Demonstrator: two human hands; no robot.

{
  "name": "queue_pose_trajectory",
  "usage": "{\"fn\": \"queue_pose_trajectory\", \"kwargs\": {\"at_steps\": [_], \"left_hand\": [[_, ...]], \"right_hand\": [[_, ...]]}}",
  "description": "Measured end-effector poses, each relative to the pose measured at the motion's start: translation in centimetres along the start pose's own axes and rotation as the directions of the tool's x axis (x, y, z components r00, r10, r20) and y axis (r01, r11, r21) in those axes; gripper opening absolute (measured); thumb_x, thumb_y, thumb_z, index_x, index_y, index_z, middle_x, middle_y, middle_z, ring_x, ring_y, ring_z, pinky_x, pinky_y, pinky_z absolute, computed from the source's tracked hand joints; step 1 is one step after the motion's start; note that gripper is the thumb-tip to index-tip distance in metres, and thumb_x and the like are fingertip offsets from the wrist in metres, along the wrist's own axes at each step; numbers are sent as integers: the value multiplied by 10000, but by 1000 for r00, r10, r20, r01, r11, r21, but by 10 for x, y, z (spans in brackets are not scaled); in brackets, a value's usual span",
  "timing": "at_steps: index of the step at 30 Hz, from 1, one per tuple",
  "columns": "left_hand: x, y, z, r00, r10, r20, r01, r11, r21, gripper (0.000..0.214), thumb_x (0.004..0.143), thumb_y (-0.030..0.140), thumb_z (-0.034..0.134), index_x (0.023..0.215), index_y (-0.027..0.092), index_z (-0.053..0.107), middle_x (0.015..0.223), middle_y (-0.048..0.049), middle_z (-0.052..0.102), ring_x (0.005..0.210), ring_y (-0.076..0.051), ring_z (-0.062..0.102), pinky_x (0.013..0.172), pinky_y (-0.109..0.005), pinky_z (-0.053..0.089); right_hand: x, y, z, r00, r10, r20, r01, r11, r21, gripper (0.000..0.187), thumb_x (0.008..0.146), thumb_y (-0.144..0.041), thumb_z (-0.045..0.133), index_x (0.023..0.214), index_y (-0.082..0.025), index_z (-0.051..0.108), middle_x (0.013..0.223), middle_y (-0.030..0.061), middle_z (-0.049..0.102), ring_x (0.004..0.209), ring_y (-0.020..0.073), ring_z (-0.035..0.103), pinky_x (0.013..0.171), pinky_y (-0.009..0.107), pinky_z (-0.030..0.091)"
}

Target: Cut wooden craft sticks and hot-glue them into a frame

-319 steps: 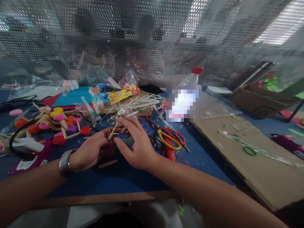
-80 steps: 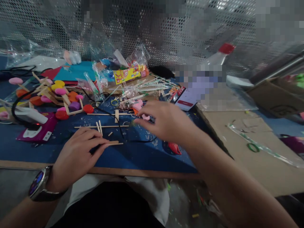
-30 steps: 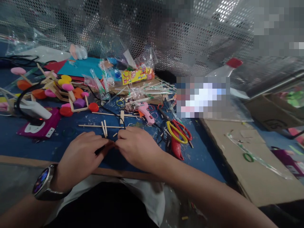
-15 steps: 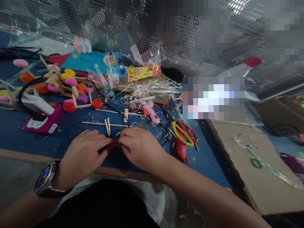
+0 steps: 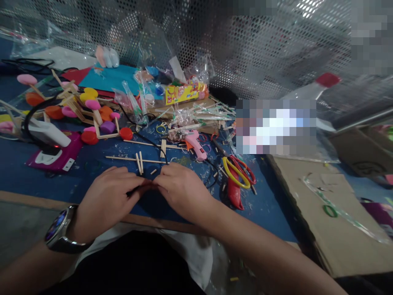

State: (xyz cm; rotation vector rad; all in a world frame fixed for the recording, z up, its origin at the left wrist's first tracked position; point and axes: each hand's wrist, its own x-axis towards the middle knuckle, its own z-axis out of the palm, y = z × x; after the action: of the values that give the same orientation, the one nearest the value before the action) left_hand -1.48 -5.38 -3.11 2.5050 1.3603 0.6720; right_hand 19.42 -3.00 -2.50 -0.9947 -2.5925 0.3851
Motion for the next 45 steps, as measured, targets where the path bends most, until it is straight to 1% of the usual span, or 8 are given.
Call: {"fn": "queue_pose_trajectory", "kwargs": {"at_steps": [6,13,22,26,30,38,45], "left_hand": [[0,0,0,1000,4,-3,-4,1000,5,151,918,182,634,848,244,752,710,11,704,735,-217,609,715,-360,383],[-1,0,-1,1000,8,-5,-8,1000,22,141,905,178,657,814,240,745,691,14,701,716,-221,612,702,-363,375],[0,0,-1,1000,-8,15,7,1000,29,154,905,178,646,822,242,758,684,6,696,697,-214,606,692,-358,368],[-1,-1,0,1000,6,4,-6,1000,20,170,921,187,624,823,237,755,688,5,697,699,-209,607,692,-353,371],[-1,-1,1,1000,1,-3,-1,1000,21,159,915,191,637,826,242,758,687,10,702,700,-212,614,694,-359,373],[1,0,-1,1000,12,12,-13,1000,27,162,912,186,634,822,235,760,679,7,708,678,-202,613,669,-360,378],[0,0,-1,1000,-1,19,1,1000,7,163,916,184,635,822,235,758,690,9,716,684,-203,619,676,-361,374]], "right_hand": [[-1,0,1,1000,-21,-12,21,1000,4,206,970,-114,554,876,-150,735,808,71,701,789,199,616,715,318,459],[0,-1,3,998,-11,-54,9,1000,-22,238,986,-128,527,848,-175,715,783,46,673,759,183,599,695,295,452],[0,0,3,999,-10,-51,10,1000,-5,199,964,-115,570,851,-157,728,778,52,674,756,190,602,690,301,457],[-1,0,2,999,-3,-43,3,1000,6,225,968,-100,540,859,-164,727,791,52,679,772,187,607,706,300,460],[-1,-1,2,999,-2,-37,2,1000,13,219,962,-96,541,865,-171,723,803,52,682,783,185,604,715,299,456],[-1,-3,1,999,1,-40,1,999,34,256,982,-101,498,873,-172,718,814,59,685,785,190,614,718,309,481],[0,-3,1,998,-16,-55,19,999,38,282,990,-100,470,868,-175,713,797,57,675,769,185,608,701,306,482]]}}
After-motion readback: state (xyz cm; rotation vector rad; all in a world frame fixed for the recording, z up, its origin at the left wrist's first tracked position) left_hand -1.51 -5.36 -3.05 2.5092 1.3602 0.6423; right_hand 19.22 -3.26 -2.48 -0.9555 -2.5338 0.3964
